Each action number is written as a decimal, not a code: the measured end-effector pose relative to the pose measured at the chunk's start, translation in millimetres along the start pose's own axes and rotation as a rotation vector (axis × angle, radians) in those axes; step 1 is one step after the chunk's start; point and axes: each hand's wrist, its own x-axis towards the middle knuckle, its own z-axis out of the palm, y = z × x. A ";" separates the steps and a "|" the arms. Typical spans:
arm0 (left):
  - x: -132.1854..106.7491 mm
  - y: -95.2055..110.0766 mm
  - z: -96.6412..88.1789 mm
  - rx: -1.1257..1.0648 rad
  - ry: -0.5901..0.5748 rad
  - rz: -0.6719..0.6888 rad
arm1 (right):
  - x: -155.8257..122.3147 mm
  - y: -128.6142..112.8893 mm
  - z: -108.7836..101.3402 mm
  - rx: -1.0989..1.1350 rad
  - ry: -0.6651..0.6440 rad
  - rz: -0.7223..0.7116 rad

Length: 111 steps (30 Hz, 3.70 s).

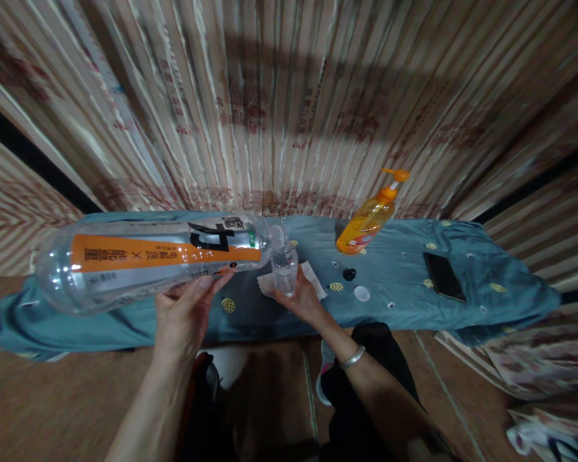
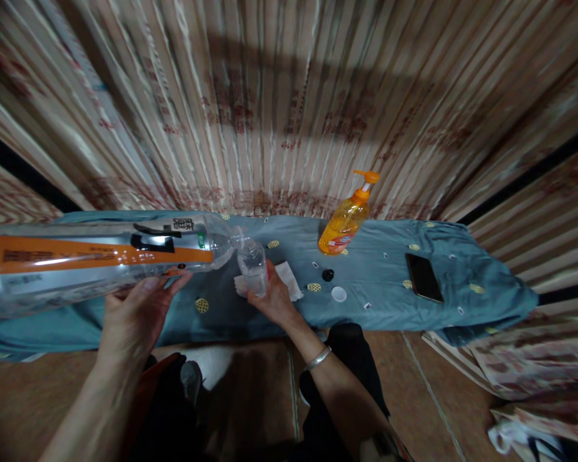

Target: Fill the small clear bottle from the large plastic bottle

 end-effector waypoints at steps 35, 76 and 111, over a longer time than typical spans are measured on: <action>-0.8 2.6 2.5 -0.018 0.037 -0.002 | 0.6 3.4 1.9 -0.006 0.023 -0.027; -0.2 2.2 1.2 0.018 0.021 0.041 | 2.6 8.4 5.7 -0.015 0.030 -0.025; -2.9 3.5 6.3 0.025 -0.010 0.051 | 2.1 -0.4 -0.3 0.027 0.004 -0.017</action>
